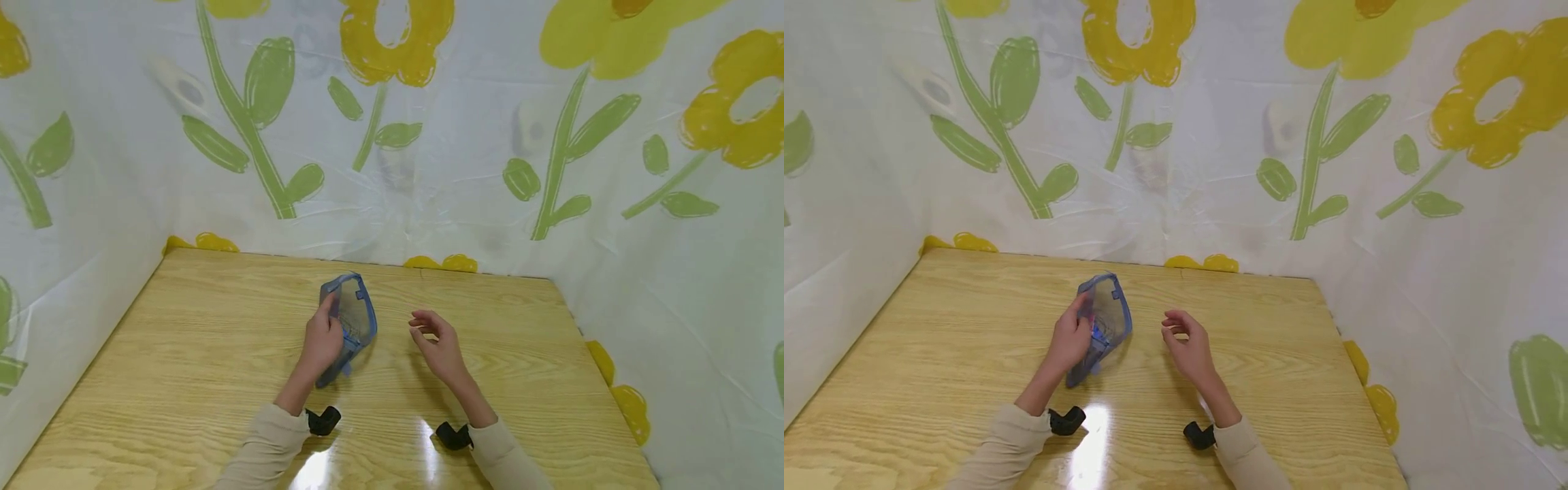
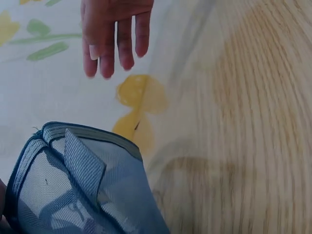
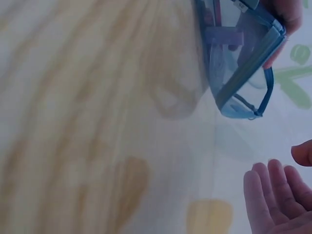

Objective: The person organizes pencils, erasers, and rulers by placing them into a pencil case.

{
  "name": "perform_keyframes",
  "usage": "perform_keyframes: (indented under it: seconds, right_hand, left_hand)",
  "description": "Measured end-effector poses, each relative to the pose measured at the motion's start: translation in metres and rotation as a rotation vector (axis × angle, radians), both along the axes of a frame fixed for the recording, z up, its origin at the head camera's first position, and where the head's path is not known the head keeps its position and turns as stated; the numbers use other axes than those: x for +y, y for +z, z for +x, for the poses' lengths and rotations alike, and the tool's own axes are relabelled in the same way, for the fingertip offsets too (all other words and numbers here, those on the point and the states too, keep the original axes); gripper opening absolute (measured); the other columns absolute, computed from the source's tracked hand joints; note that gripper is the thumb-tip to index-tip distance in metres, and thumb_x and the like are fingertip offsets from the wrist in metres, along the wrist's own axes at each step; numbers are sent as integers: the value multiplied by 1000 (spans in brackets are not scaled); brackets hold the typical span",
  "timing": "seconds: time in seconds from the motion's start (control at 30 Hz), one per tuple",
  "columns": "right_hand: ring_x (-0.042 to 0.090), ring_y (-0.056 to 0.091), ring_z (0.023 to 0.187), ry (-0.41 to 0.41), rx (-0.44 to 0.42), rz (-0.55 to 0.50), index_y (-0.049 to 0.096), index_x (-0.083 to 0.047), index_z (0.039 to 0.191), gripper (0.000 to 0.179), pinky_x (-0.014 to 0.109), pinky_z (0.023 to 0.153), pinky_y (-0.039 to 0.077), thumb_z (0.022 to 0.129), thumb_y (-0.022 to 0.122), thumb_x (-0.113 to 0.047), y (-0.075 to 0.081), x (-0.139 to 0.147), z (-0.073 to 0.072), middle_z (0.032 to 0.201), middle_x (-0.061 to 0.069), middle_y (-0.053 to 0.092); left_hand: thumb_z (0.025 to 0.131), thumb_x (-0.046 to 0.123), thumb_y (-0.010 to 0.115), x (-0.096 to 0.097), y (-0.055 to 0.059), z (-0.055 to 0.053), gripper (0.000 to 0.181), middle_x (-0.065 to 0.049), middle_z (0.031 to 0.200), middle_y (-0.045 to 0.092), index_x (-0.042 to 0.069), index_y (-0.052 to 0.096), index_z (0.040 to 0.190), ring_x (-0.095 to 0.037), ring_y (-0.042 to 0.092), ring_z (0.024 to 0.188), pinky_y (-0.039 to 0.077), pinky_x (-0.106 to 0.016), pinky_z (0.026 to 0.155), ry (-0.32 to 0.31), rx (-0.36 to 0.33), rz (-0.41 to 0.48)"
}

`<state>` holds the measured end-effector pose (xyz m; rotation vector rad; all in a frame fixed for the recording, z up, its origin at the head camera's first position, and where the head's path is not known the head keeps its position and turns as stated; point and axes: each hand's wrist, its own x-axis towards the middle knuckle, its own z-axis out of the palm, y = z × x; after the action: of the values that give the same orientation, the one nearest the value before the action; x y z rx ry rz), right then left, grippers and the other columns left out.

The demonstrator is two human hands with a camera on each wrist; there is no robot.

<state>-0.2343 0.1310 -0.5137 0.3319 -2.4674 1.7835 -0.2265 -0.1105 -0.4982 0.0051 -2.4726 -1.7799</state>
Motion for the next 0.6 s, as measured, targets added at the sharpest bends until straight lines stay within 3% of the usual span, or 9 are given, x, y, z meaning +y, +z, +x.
perform_keyframes:
  seconds: [0.1,0.17,0.2,0.27,0.3,0.33,0.4,0.53,0.6]
  right_hand:
    - [29,66,101,-4,-8,13,65,0,128,29,19,76,57,99,64,-4,-3,8,3,118,24,67]
    - [28,66,101,-5,-6,20,64,1,129,31,21,78,57,99,64,-5,-4,12,4,119,24,67]
    - [29,66,102,-6,-2,27,63,2,129,32,23,79,58,99,65,-6,-4,14,5,119,25,67]
    - [30,66,103,-16,7,57,63,2,131,33,28,83,59,99,65,-7,-4,17,7,120,25,67]
    - [31,65,104,-21,13,72,63,2,131,33,31,85,59,99,64,-8,-3,19,8,120,25,67]
    - [33,65,105,-25,6,85,62,2,132,34,36,88,59,100,64,-7,2,19,11,121,25,66]
    - [36,64,107,-34,-2,109,60,4,133,34,45,93,58,100,62,-5,8,20,14,122,27,65]
    - [38,63,110,-48,-15,127,58,6,136,37,54,97,55,101,61,-6,9,23,15,125,27,64]
    - [36,63,110,-47,8,143,57,5,137,38,54,98,54,102,61,-10,-1,28,12,126,26,64]
  left_hand:
    - [100,-1,34,8,-3,-2,57,-13,67,48,-10,28,155,-9,26,49,36,-28,53,-7,52,-68]
    - [99,-2,36,14,-5,-2,56,-22,80,55,-12,30,154,-15,31,51,41,-34,60,-13,87,-115]
    - [99,-1,37,16,-6,-2,56,-27,93,61,-13,31,153,-20,43,56,47,-39,67,-14,102,-148]
    - [99,0,39,22,-6,-1,55,-35,126,57,-12,33,152,-33,57,74,50,-49,80,-24,119,-203]
    - [100,1,40,25,-6,-1,55,-35,130,55,-11,32,153,-41,62,88,51,-54,86,-34,112,-222]
    - [100,3,40,28,-5,0,56,-36,141,49,-10,32,154,-47,61,107,51,-59,94,-42,103,-248]
    - [101,5,42,34,-4,2,55,-38,152,37,-11,33,153,-53,43,137,42,-64,109,-55,95,-310]
    - [100,6,47,45,-7,3,56,-43,155,27,-12,35,152,-57,27,145,30,-67,117,-77,107,-420]
    - [99,7,50,48,-9,4,58,-44,155,24,-10,35,152,-58,23,146,26,-68,119,-88,116,-462]
